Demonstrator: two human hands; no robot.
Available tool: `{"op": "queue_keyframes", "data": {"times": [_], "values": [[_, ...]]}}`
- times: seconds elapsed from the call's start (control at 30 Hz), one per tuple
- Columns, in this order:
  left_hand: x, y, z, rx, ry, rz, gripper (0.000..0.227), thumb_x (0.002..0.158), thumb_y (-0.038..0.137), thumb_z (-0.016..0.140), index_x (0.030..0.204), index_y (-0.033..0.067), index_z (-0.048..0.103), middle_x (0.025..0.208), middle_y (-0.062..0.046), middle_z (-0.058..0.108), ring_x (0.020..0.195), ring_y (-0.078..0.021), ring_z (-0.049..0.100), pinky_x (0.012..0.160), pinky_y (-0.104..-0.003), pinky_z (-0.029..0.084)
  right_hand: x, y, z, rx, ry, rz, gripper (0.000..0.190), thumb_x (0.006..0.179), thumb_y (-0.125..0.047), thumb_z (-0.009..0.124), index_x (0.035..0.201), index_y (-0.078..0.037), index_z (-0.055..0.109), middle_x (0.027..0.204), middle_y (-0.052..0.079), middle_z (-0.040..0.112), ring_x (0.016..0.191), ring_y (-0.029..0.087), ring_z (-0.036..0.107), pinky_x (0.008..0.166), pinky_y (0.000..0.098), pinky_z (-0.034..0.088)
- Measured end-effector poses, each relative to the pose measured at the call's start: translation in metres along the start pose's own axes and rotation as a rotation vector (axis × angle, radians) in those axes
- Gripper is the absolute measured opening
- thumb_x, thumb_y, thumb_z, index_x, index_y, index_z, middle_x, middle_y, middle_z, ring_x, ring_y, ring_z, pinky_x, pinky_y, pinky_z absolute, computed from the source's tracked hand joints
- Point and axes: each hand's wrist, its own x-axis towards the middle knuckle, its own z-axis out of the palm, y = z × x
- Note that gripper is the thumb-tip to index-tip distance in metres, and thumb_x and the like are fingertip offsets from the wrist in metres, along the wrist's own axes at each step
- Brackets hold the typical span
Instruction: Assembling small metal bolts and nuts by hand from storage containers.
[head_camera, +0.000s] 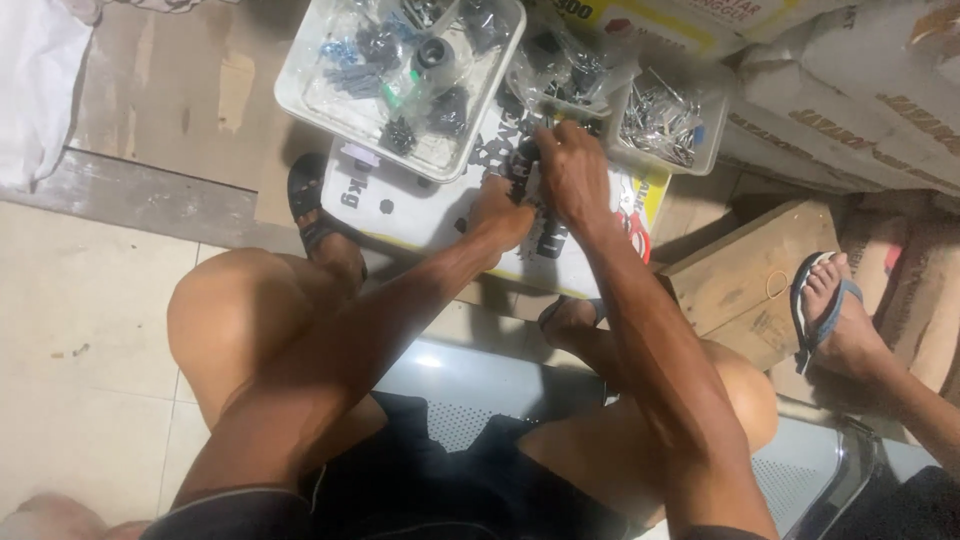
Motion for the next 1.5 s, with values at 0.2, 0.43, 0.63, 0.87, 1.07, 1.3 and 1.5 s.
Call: {"op": "queue_keyframes", "data": {"times": [0.2, 0.43, 0.63, 0.87, 1.07, 1.3, 1.5], "values": [[0.004, -0.009, -0.016, 0.173, 0.08, 0.076, 0.047, 0.099, 0.023, 0.053, 0.142, 0.0045, 0.049, 0.134, -0.017, 0.055, 0.123, -0.0314, 0.062, 0.102, -0.047, 0.05, -0.049, 0.055, 0.01, 0.015, -0.092, 0.214, 0.02, 0.093, -0.01, 0.067, 0.112, -0.013, 0.073, 0.098, 0.008, 0.063, 0.077, 0.034, 0.074, 0.063, 0.0448, 0.061], [0.028, -0.036, -0.013, 0.219, 0.135, 0.154, 0.043, 0.098, 0.012, 0.049, 0.138, -0.0037, 0.052, 0.128, -0.023, 0.058, 0.123, -0.0386, 0.062, 0.102, -0.048, 0.048, -0.064, 0.051, -0.006, -0.005, -0.273, 0.349, 0.035, 0.092, -0.01, 0.057, 0.125, -0.011, 0.07, 0.112, 0.012, 0.065, 0.099, 0.039, 0.072, 0.078, 0.0515, 0.06], [0.005, -0.015, -0.02, 0.485, 0.18, 0.222, 0.033, 0.099, 0.008, 0.053, 0.129, -0.0053, 0.059, 0.115, -0.024, 0.067, 0.114, -0.0396, 0.069, 0.096, -0.047, 0.054, -0.076, 0.058, 0.036, -0.135, -0.138, 0.281, 0.022, 0.089, -0.005, 0.058, 0.107, -0.01, 0.07, 0.094, 0.009, 0.068, 0.087, 0.029, 0.07, 0.074, 0.0408, 0.056], [0.058, -0.04, -0.023, 0.865, 0.276, 0.649, 0.016, 0.101, 0.005, 0.055, 0.11, -0.0019, 0.067, 0.103, -0.026, 0.068, 0.095, -0.0396, 0.074, 0.083, -0.048, 0.059, -0.064, 0.035, 0.008, -0.273, -0.07, 0.337, 0.015, 0.086, -0.01, 0.06, 0.098, -0.015, 0.066, 0.082, 0.004, 0.069, 0.073, 0.028, 0.073, 0.065, 0.043, 0.056], [0.046, -0.022, -0.027, 0.936, 0.308, 0.746, 0.014, 0.1, 0.001, 0.055, 0.1, -0.0017, 0.069, 0.1, -0.022, 0.066, 0.083, -0.0356, 0.076, 0.074, -0.047, 0.062, -0.053, 0.029, 0.0, -0.15, 0.068, 0.382, 0.008, 0.084, -0.007, 0.063, 0.089, -0.013, 0.064, 0.075, 0.006, 0.066, 0.066, 0.03, 0.072, 0.058, 0.043, 0.056], [0.096, -0.048, 0.0, 0.621, 0.419, 0.793, 0.012, 0.097, 0.003, 0.057, 0.091, 0.0017, 0.067, 0.089, -0.014, 0.062, 0.071, -0.0292, 0.074, 0.063, -0.039, 0.059, -0.092, 0.069, 0.0, -0.181, 0.022, 0.458, 0.013, 0.089, -0.012, 0.069, 0.101, -0.013, 0.073, 0.104, 0.012, 0.072, 0.087, 0.035, 0.072, 0.077, 0.0482, 0.052], [0.095, -0.05, 0.012, 0.391, 0.398, 0.751, 0.01, 0.093, 0.006, 0.061, 0.085, 0.0046, 0.067, 0.081, -0.009, 0.056, 0.069, -0.0254, 0.069, 0.063, -0.035, 0.054, -0.103, 0.083, 0.03, -0.109, 0.053, 0.487, 0.025, 0.088, -0.012, 0.067, 0.111, -0.016, 0.074, 0.105, 0.011, 0.07, 0.089, 0.036, 0.067, 0.079, 0.0504, 0.048]]}}
